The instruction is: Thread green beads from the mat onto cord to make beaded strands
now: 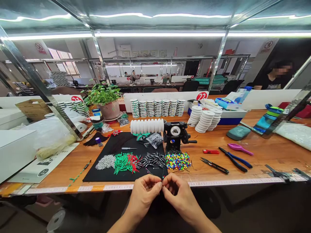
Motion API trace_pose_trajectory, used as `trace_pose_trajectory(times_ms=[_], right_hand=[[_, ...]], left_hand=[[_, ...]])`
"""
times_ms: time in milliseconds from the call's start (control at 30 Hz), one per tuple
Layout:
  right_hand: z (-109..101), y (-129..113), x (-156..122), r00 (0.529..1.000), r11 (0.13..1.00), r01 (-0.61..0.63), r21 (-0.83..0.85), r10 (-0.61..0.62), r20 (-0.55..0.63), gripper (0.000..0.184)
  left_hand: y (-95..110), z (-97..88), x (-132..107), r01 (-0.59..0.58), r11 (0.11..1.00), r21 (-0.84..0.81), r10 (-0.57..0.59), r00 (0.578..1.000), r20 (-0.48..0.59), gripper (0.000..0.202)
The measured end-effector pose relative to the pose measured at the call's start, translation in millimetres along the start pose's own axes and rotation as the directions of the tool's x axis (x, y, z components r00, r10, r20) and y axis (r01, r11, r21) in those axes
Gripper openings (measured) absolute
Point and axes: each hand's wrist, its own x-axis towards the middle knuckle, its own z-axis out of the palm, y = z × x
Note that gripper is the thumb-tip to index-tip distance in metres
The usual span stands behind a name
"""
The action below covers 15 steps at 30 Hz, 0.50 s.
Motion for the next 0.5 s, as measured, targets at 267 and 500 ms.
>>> trace_pose_trajectory(times_ms=[267,500], right_hand=[[-4.2,-0.8,2.2,0.999,0.995,0.045,0.087,-0.047,0.014,0.018],[-4.2,-4.1,-1.4,0.999,0.999,0.035,-0.007,-0.035,-0.02,0.023]], left_hand=[[-5.5,-5.0,-1.4,-0.104,0.992,0.071,0.102,0.994,0.037,0.036],[-6.7,-4.1,-0.2,-0.061,0.997,0.047,0.059,0.998,0.028,0.038]])
